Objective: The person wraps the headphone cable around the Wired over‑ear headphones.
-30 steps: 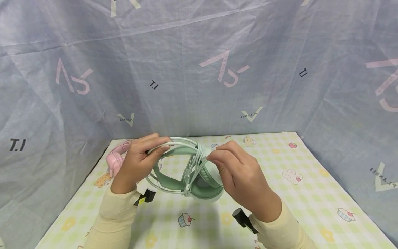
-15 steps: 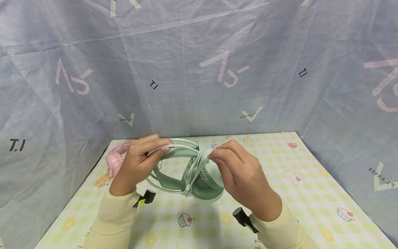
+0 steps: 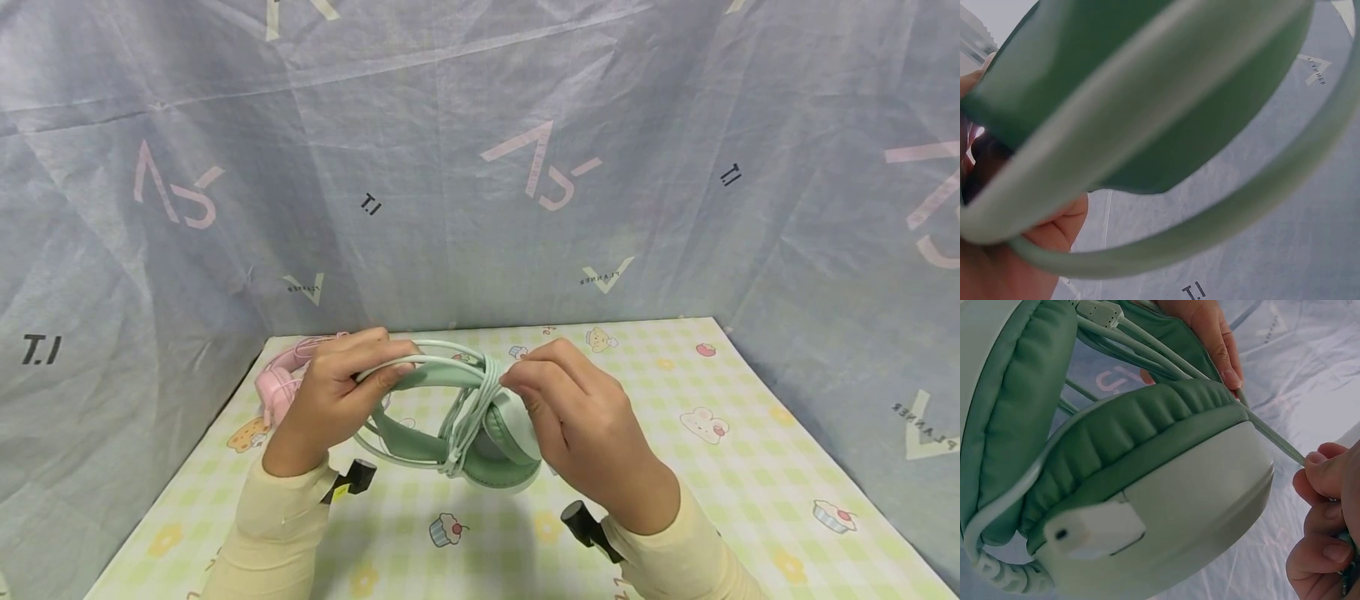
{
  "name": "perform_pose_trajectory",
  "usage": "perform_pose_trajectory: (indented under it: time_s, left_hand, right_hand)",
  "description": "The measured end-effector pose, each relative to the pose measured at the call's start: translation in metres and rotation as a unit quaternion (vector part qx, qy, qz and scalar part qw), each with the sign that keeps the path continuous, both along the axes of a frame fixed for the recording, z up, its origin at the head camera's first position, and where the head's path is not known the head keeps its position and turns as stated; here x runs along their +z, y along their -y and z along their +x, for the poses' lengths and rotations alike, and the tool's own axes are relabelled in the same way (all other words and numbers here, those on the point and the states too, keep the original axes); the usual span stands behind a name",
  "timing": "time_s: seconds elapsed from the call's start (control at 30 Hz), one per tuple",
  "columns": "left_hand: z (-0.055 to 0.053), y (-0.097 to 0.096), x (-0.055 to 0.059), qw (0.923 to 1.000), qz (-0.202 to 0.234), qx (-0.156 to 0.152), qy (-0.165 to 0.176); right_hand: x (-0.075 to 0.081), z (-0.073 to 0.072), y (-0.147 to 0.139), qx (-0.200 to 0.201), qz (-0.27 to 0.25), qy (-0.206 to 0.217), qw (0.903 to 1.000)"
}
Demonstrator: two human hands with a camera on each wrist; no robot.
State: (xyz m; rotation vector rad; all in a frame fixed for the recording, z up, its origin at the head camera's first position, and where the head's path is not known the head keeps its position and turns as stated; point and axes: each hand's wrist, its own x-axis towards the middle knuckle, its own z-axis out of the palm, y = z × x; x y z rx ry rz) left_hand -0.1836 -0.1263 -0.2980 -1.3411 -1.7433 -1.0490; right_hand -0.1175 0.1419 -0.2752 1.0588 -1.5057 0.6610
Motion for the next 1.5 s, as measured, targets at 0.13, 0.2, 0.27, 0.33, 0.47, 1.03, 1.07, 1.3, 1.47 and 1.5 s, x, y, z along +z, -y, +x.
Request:
perform_pose_trajectory:
  time_s: [0.13,0.2,0.27,0.33,0.47,1.03,1.07,1.3,1.47,1.5]
  left_hand:
    - [0.0005,-0.002,0.0009,0.9999,-0.003,-0.009,-0.012]
    - [0.0005,-0.0038,0.0008,0.9998,-0.005,-0.015,-0.013]
    - [0.0008,-0.0055,0.0004,0.9997,-0.005,-0.018,-0.012]
    - [0.0014,-0.0069,0.0001,0.9998,-0.007,-0.017,-0.011]
    - [0.003,-0.0084,0.0,0.9998,-0.01,-0.015,-0.012]
    - [0.0045,-0.0085,-0.0004,0.9987,-0.032,-0.037,-0.013]
    - [0.0046,-0.0085,-0.0002,0.9984,-0.033,-0.043,-0.015]
    - [0.0058,-0.0084,0.0013,0.9955,-0.041,-0.084,-0.014]
    - [0.0061,-0.0082,0.0013,0.9932,-0.037,-0.11,-0.008]
    - [0.0062,-0.0081,0.0013,0.9929,-0.036,-0.113,-0.008]
  right_hand:
    - [-0.0002,0.0003,-0.0001,0.0,0.003,0.001,1.0]
    - [-0.0002,0.0005,0.0,0.003,0.004,0.001,1.0]
    - [0.0001,0.0006,0.0003,0.005,0.005,0.001,1.0]
    - [0.0002,0.0007,0.0005,0.006,0.005,0.001,1.0]
    - [0.0004,0.001,0.0006,0.004,0.007,0.001,1.0]
    - [0.0007,0.0003,-0.0007,0.012,0.015,0.006,0.9998]
    - [0.0008,0.0002,-0.0012,0.012,0.016,0.008,0.9998]
    - [0.001,0.002,-0.0048,0.022,0.024,0.029,0.9991]
    - [0.0012,0.0028,-0.0073,0.041,0.025,0.047,0.9977]
    - [0.0011,0.0027,-0.008,0.044,0.025,0.052,0.9973]
